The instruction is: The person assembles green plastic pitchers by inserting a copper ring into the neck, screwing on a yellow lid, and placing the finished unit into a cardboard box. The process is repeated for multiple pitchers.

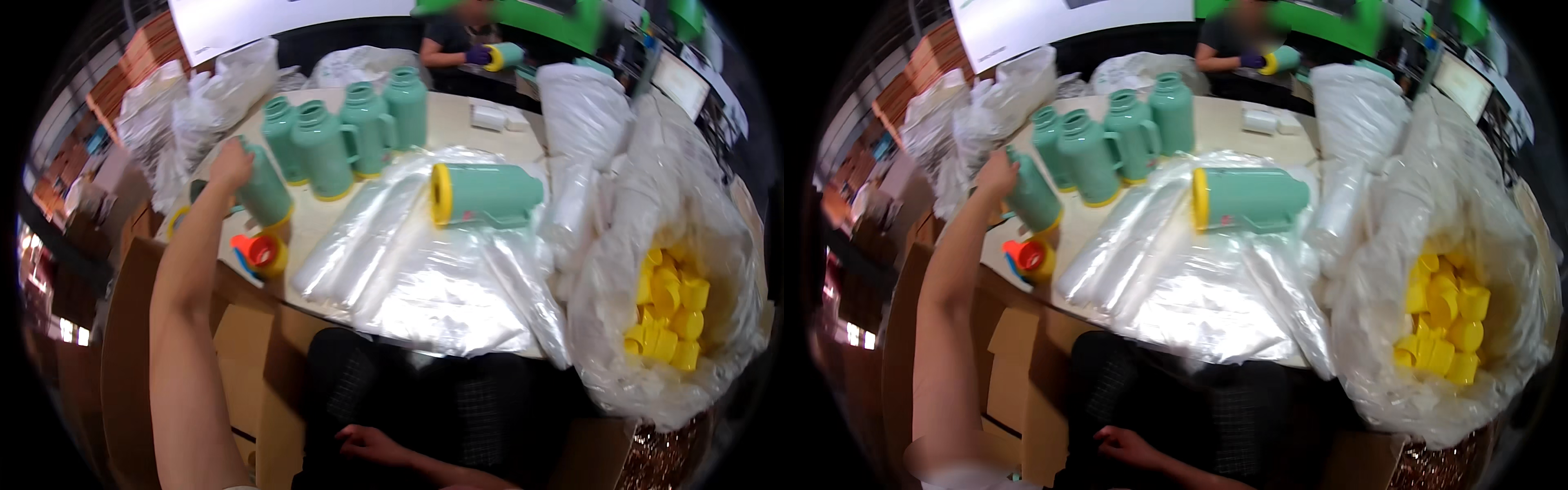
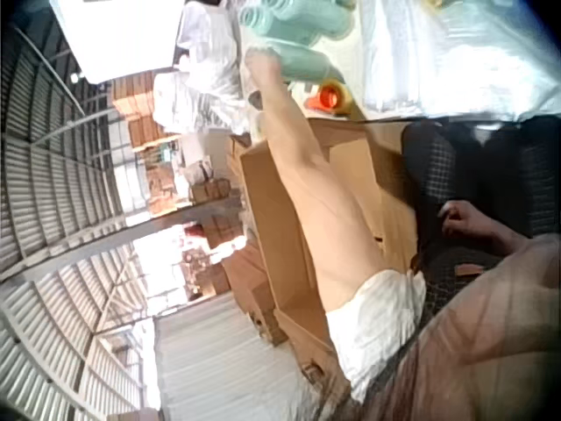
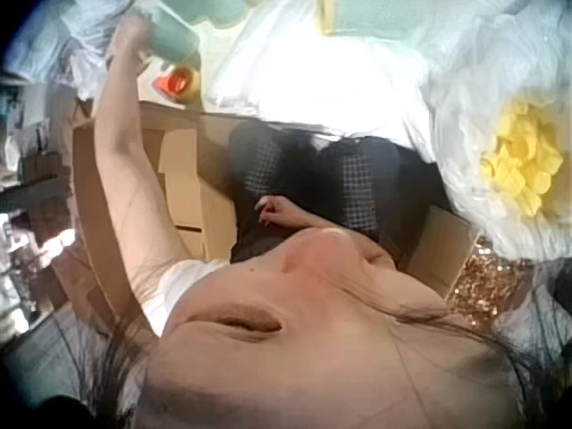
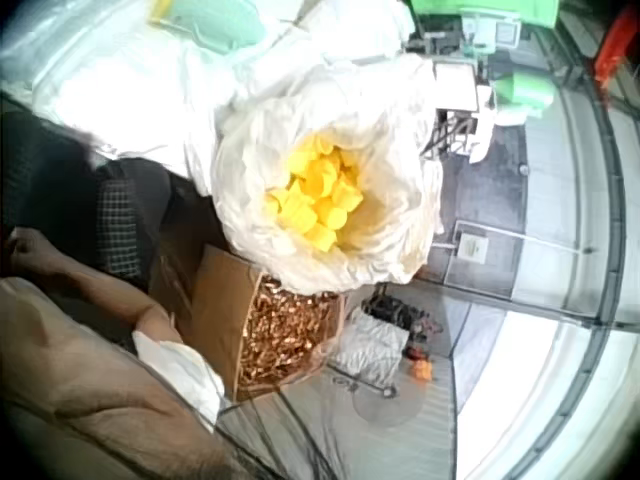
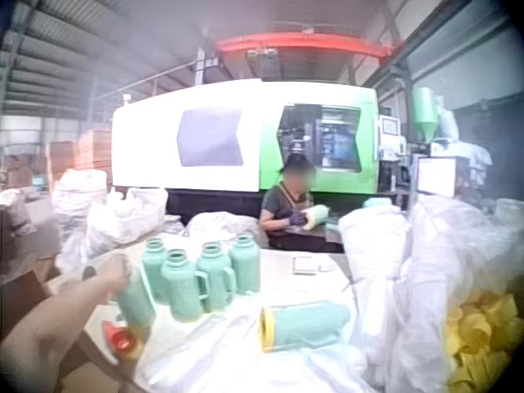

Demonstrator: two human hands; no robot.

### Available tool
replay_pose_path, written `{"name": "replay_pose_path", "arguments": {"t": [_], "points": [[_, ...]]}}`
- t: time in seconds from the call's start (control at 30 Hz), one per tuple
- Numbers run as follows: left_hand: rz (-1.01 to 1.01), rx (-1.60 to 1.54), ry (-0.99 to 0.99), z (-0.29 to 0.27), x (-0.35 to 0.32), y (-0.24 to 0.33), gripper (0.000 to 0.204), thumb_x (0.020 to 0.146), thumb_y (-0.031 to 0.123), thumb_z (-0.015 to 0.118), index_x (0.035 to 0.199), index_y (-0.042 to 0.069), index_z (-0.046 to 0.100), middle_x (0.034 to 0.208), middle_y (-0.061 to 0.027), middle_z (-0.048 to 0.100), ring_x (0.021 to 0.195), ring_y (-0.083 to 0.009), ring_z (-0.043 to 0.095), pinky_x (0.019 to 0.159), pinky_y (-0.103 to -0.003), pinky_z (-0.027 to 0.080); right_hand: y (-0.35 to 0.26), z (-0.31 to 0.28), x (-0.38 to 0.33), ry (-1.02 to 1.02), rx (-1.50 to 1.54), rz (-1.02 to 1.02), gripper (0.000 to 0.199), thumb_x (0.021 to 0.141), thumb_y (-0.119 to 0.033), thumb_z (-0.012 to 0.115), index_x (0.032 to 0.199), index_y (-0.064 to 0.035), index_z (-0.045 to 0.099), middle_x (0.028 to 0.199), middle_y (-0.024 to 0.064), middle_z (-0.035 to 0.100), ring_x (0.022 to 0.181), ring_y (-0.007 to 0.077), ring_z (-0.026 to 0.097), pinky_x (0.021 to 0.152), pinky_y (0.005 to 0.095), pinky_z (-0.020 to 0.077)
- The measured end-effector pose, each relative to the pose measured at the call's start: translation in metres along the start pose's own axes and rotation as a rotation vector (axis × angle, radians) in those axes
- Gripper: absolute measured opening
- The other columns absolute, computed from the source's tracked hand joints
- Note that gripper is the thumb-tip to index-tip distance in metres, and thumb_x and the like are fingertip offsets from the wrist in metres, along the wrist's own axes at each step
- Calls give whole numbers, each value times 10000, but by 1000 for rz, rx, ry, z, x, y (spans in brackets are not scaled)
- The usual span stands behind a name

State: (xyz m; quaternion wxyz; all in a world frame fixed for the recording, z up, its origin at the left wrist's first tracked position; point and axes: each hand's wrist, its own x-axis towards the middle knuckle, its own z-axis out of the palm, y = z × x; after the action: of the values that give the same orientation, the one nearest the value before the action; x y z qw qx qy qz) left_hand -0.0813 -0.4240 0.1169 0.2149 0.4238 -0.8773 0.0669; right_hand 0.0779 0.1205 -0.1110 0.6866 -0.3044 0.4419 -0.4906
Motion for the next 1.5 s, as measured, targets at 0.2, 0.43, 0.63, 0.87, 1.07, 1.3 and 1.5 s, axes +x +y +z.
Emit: {"name": "replay_pose_path", "arguments": {"t": [0.2,0.43,0.63,0.87,1.07,1.3,1.5], "points": [[-22,86,-101,-19,-29,23,281,942,216,556,1172,97,665,1226,-169,608,1135,-404,625,935,-512,519,-25,8,-10,27,-71,30,399,1018,-228,609,1340,-11,519,1047,87,710,942,149,686,849,297,540],[468,-528,147,-140,-113,81,181,879,118,689,1003,-6,641,1008,-144,574,963,-319,598,839,-409,476,-52,-5,-31,746,-286,-444,246,887,-70,722,1128,-59,670,1072,84,699,915,184,703,823,318,565],[823,-825,-79,-226,-230,94,370,926,313,581,959,-55,601,955,-117,467,906,-257,497,825,-355,411,-173,-20,-120,1101,-917,-766,1070,650,-319,925,1516,-61,351,1524,214,392,1390,426,401,1126,504,357],[425,-1436,-639,-148,-348,143,626,827,497,703,1196,33,500,1034,-76,502,1012,-185,495,941,-319,397,-105,-4,-160,467,-101,-586,1341,590,-365,961,1590,-12,141,1532,224,389,1405,367,423,1174,422,355],[164,-2031,-1249,-110,-385,183,988,821,631,714,1516,24,363,1271,-190,557,1236,-330,554,1115,-463,427,-1,-17,-128,70,647,-655,698,903,-356,724,1440,-5,451,1339,126,601,1271,232,564,1062,375,472],[-108,-1766,-1205,-105,-391,139,937,814,546,772,1507,45,388,1309,-196,566,1226,-307,564,1061,-426,482,-49,9,-255,748,231,-650,435,891,-30,738,1304,-28,600,1253,88,672,1137,169,642,976,331,527],[77,-1585,-1245,-80,-400,128,904,830,578,754,1483,44,429,1275,-174,610,1187,-258,597,1025,-387,497,-101,19,-467,2066,-421,-273,76,904,-65,685,874,-5,722,796,7,689,728,74,618,669,255,512]]}}
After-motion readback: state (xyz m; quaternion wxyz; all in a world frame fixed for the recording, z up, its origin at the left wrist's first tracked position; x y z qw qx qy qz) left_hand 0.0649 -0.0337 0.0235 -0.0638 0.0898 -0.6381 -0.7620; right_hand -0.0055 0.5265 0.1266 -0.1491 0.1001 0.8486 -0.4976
